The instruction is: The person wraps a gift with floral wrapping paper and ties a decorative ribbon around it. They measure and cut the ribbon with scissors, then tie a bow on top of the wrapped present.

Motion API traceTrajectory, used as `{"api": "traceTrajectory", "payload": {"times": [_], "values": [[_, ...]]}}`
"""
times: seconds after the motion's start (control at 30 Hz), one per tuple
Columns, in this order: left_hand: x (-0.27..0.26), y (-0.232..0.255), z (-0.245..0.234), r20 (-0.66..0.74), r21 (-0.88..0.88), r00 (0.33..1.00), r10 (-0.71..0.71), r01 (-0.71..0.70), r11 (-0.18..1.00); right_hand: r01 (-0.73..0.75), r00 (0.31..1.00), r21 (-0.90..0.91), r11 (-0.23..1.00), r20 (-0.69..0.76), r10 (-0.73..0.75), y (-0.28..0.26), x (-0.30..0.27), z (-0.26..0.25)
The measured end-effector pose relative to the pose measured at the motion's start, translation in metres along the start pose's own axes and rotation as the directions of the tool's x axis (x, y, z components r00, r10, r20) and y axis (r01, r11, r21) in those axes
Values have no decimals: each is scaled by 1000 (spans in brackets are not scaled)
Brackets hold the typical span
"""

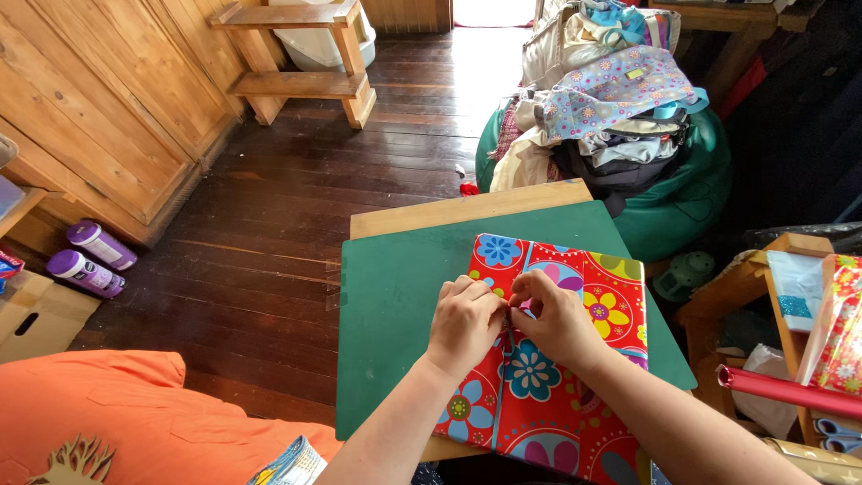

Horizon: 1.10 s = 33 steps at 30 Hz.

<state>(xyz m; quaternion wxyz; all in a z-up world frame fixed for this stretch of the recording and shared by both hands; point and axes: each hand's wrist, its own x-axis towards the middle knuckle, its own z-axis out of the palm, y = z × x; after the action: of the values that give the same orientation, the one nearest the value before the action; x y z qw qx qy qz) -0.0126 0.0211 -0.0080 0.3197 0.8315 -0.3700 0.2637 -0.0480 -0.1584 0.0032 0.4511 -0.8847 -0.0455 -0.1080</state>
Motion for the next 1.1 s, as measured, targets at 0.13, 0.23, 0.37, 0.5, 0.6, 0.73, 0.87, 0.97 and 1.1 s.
{"api": "traceTrajectory", "payload": {"times": [0.13,0.23,0.37,0.5,0.6,0.73,0.87,0.97,1.1], "values": [[-3,-1,2,22,38,999,50,-51,998,-82,997,-25,996,8,83,1,-1,-3],[-3,-4,3,21,16,998,55,-55,998,-105,994,-13,994,-14,105,5,-2,-4],[-2,-6,0,50,-18,998,-33,34,999,-110,994,86,990,-14,112,11,-3,-5],[-1,1,-2,18,-96,992,-125,126,987,-125,992,142,982,-4,127,15,-5,-4],[0,10,-2,55,-124,970,-235,240,963,-106,993,146,984,-32,112,13,-4,-2],[4,16,5,113,-59,940,-322,330,942,-128,990,158,979,-31,135,9,-7,-1],[9,16,9,140,-100,892,-430,445,890,-95,993,107,990,-55,101,6,-9,-1],[10,17,10,182,-94,855,-486,507,857,-97,993,22,995,-72,98,3,-11,2],[10,20,13,155,18,878,-453,456,890,-68,994,-13,998,-89,66,1,-9,2]]}}
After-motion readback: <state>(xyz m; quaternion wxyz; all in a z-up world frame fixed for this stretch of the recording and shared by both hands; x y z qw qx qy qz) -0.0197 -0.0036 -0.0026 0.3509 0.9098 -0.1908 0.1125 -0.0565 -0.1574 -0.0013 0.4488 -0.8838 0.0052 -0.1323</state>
